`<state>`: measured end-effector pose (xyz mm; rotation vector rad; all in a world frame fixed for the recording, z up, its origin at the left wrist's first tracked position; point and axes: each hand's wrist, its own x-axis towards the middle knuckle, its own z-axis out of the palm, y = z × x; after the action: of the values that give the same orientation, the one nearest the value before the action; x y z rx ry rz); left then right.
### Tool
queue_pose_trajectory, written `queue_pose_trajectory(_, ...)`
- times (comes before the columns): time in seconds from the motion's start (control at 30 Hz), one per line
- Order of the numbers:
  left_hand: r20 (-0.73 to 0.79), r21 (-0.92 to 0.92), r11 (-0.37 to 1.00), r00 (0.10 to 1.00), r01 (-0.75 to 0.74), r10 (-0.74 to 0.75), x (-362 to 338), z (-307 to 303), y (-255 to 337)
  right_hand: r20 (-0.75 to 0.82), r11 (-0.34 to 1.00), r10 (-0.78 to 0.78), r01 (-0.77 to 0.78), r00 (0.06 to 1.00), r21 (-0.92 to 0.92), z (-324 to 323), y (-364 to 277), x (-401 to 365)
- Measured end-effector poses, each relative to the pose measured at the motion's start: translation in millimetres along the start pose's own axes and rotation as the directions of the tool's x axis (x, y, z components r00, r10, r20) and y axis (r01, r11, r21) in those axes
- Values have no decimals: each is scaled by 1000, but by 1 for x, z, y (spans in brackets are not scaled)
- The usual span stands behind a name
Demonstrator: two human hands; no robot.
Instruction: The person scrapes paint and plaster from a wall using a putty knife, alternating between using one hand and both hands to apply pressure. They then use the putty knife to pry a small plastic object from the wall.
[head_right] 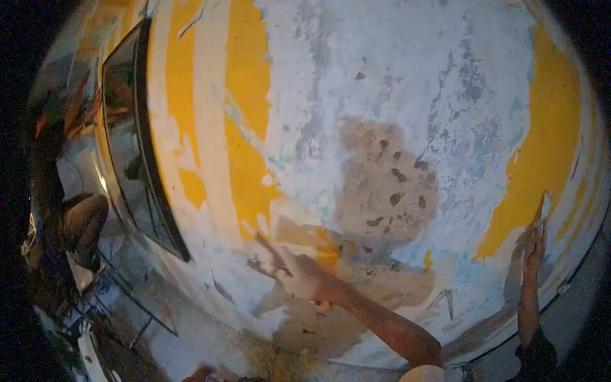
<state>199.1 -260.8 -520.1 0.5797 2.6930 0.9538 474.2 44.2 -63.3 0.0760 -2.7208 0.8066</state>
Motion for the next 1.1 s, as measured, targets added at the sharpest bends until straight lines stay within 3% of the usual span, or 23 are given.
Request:
queue_pose_trajectory(0.07, 20, 19, 999, 999, 36, -37, -28, 31, -45, 55, 902, 338, -340, 940, 268, 3, -3, -43)
queue_pose_trajectory(0.1, 17, 14, 999, 999, 30, -30, -22, 50, -50, -153, 980, 193, -199, 969, -21, 17, 32, -74)
queue_pose_trajectory(0.13, 19, 29, 999, 999, 30, -30, -21, 56, -62, -305, 946, -6, -93, 952, -309, 35, 64, -99)
queue_pose_trajectory(0.17, 30, 56, 997, 998, 45, -46, -33, 59, -85, -311, 986, 148, -166, 939, -32, 29, 42, -109)
queue_pose_trajectory(0.2, 46, 82, 994, 996, 70, -74, -55, 65, -111, -261, 938, 304, -240, 916, 249, 18, -2, -118)
queue_pose_trajectory(0.23, 65, 108, 989, 992, 97, -105, -80, 69, -138, -167, 806, 444, -311, 880, 504, 15, -29, -124)
queue_pose_trajectory(0.33, 95, 185, 973, 983, 138, -158, -124, 75, -193, -22, 518, 826, -743, 563, 423, 46, -47, -124)
queue_pose_trajectory(0.43, 134, 269, 952, 973, 147, -188, -160, 71, -227, -191, 838, 545, -532, 816, 118, 158, 42, -160)
queue_pose_trajectory(0.5, 154, 328, 934, 967, 145, -204, -173, 74, -257, -309, 878, 477, -460, 823, 132, 223, 48, -166)
queue_pose_trajectory(0.53, 60, 185, 966, 979, 179, -192, -156, 85, -239, -369, 898, 439, -420, 819, 134, 241, 38, -158)
queue_pose_trajectory(0.6, -216, 131, 991, 976, -9, 38, -125, 97, -215, -486, 946, 313, -311, 816, 87, 244, 3, -138)
queue_pose_trajectory(0.63, -152, 17, 997, 986, 77, -74, -116, 83, -176, -538, 963, 251, -263, 805, 55, 244, -12, -132)
queue_pose_trajectory(0.67, -75, -91, 981, 981, 171, -178, -107, 62, -118, -522, 929, 371, -312, 768, 201, 254, -13, -134)
queue_pose_trajectory(0.73, -37, -303, 953, 999, -14, 3, -89, 63, -84, -446, 792, 593, -383, 671, 476, 275, -12, -137)
queue_pose_trajectory(0.8, 148, -528, 849, 986, 17, 73, -81, 56, -28, -387, 746, 646, -435, 659, 504, 268, -11, -134)
queue_pose_trajectory(0.83, 186, -555, 831, 979, 33, 85, -87, 37, 19, -354, 723, 668, -458, 654, 517, 262, -9, -130)
queue_pose_trajectory(0.87, 220, -581, 813, 970, 47, 101, -93, 15, 68, -474, 788, 614, -448, 632, 423, 265, 1, -129)
queue_pose_trajectory(0.93, 190, -677, 727, 927, -115, 324, -85, -2, 126, -682, 871, 456, -445, 572, 210, 273, 29, -126)
queue_pose_trajectory(0.97, 190, -708, 691, 902, -147, 388, -84, -20, 166, -460, 715, 693, -449, 555, 536, 241, 11, -115)
queue_pose_trajectory(1.0, 188, -741, 648, 871, -177, 453, -84, -39, 208, -171, 448, 825, -441, 538, 778, 206, -5, -99)
queue_pose_trajectory(1.07, 147, -855, 495, 840, -158, 522, -75, -63, 280, -442, 666, 724, -368, 529, 649, 190, 6, -79)
queue_pose_trajectory(1.1, 178, -894, 440, 836, -83, 520, -70, -76, 314, -394, 655, 716, -360, 576, 664, 179, 25, -75)
